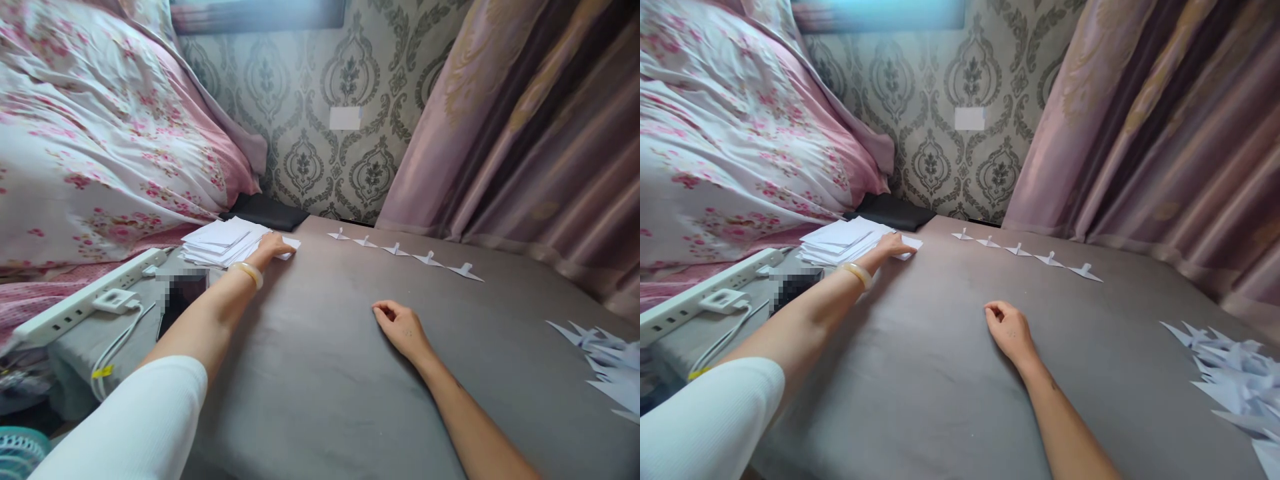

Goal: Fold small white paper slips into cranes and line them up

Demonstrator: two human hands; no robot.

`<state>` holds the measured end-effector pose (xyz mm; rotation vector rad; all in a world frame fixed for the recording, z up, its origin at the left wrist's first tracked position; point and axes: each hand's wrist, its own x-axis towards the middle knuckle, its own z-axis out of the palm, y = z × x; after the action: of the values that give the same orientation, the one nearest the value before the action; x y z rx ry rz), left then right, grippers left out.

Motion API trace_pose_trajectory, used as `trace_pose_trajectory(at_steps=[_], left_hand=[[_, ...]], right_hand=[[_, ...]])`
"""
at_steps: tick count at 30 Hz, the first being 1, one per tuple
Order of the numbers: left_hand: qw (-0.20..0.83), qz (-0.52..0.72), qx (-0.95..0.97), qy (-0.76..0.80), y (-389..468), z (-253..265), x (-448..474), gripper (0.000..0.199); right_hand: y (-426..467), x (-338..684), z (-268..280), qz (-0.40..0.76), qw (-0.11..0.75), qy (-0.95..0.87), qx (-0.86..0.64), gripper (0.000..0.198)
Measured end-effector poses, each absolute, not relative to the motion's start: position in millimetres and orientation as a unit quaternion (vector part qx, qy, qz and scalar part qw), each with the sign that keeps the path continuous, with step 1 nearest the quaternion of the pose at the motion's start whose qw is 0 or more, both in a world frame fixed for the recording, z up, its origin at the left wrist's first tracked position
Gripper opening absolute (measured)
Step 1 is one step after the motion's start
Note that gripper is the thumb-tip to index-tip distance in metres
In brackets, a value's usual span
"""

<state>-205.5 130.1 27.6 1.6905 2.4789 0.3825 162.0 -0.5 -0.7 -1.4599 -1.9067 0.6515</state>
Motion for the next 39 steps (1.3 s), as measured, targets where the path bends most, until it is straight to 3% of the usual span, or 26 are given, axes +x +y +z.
trace_pose_trajectory(at_steps=[11,20,26,27,29,31,34,36,39], left_hand=[[0.06,0.099,0.562,0.819,126.0,43.6,-202.4,0.054],[0.019,0.142,0.613,0.777,110.5,42.8,-208.8,0.018],[-0.024,0.284,0.601,0.747,87.4,66.7,-188.0,0.03],[0.012,0.381,0.592,0.71,81.5,73.2,-178.8,0.031],[0.058,0.436,0.601,0.668,67.8,84.3,-155.3,0.035],[0.288,0.548,0.58,0.529,52.2,89.6,-127.4,0.044],[0.499,0.519,0.553,0.42,29.7,83.0,-86.9,0.047],[0.568,0.466,0.538,0.413,18.4,69.9,-65.7,0.044],[0.629,0.402,0.516,0.42,9.1,45.8,-45.3,0.039]], right_hand=[[-3.5,159.9,4.0,0.232,0.315,-0.728,-0.563,0.026],[-6.1,159.4,2.4,0.242,0.34,-0.718,-0.556,0.021],[-6.7,160.7,2.2,0.269,0.383,-0.7,-0.539,0.019],[-6.3,161.1,2.7,0.278,0.394,-0.693,-0.536,0.019],[-5.0,162.5,5.2,0.299,0.419,-0.672,-0.533,0.023],[-4.1,165.8,10.9,0.327,0.439,-0.645,-0.532,0.032],[-6.1,175.4,26.5,0.389,0.456,-0.606,-0.523,0.048],[-10.0,182.9,38.5,0.51,0.473,-0.525,-0.491,0.057],[-16.8,190.4,50.0,0.551,0.437,-0.505,-0.501,0.057]])
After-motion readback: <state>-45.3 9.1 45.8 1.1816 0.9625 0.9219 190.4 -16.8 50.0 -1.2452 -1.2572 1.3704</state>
